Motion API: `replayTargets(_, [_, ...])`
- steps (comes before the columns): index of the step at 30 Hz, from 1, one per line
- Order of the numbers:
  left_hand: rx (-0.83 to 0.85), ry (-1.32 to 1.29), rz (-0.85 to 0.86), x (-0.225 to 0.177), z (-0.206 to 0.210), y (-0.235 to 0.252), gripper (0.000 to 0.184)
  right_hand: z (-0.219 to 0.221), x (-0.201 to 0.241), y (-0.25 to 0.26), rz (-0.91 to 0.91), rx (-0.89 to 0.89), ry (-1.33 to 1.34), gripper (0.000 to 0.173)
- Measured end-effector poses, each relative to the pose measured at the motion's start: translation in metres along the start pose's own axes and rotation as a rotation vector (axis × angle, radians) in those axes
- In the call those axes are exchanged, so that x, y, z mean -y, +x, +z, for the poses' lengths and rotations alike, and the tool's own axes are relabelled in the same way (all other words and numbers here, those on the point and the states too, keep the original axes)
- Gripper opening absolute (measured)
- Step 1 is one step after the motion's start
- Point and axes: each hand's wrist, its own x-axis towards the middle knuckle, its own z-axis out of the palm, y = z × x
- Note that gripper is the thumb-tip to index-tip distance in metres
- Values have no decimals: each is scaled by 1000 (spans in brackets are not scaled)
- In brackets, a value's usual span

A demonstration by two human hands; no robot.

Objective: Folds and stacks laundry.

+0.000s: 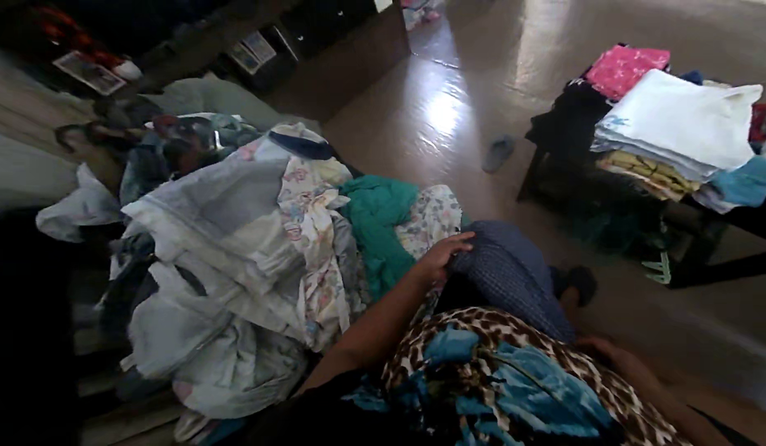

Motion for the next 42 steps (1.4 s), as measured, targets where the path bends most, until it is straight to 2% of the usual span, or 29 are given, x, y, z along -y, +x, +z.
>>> replayTargets(4, [11,14,43,-24,19,10,59,-4,-2,5,41,-16,-118,33])
replayTargets(7, [8,33,149,-69,43,17,63,-20,22,-2,39,-234,-150,30])
replayTargets(9, [61,49,300,-101,51,10,70,-30,40,-9,-110,-449,-163,26])
replayTargets(11, [147,90,482,-125,44,-1,79,-37,47,-8,-385,-641,-211,23])
replayTargets(13, [187,169,579,-139,24,-17,86,-37,50,1,-600,-718,-250,21])
replayTargets(15, [136,225,580,-132,-4,-31,90,-29,53,12,-716,-675,-326,19])
replayTargets(17, [63,229,478,-104,-38,-41,91,-15,56,25,-748,-485,-382,20])
replayTargets(21, [-160,263,177,-24,-96,-57,89,10,56,61,-697,-27,-364,24])
replayTargets(24, [-200,223,132,-5,-110,-68,91,13,62,75,-713,111,-320,21])
replayTargets(28, [-160,246,198,-12,-120,-70,90,7,69,76,-818,64,-269,19])
replayTargets(30, [-137,227,207,-16,-125,-66,91,-3,83,76,-702,121,-251,24])
replayTargets(32, [-118,202,214,-16,-129,-64,91,-15,104,78,-486,206,-205,30])
replayTargets(34, [-113,190,214,-16,-130,-63,90,-24,118,89,-332,197,-134,33])
replayTargets(42, [-136,308,172,-20,-132,-61,95,-9,128,148,-142,2,-3,38])
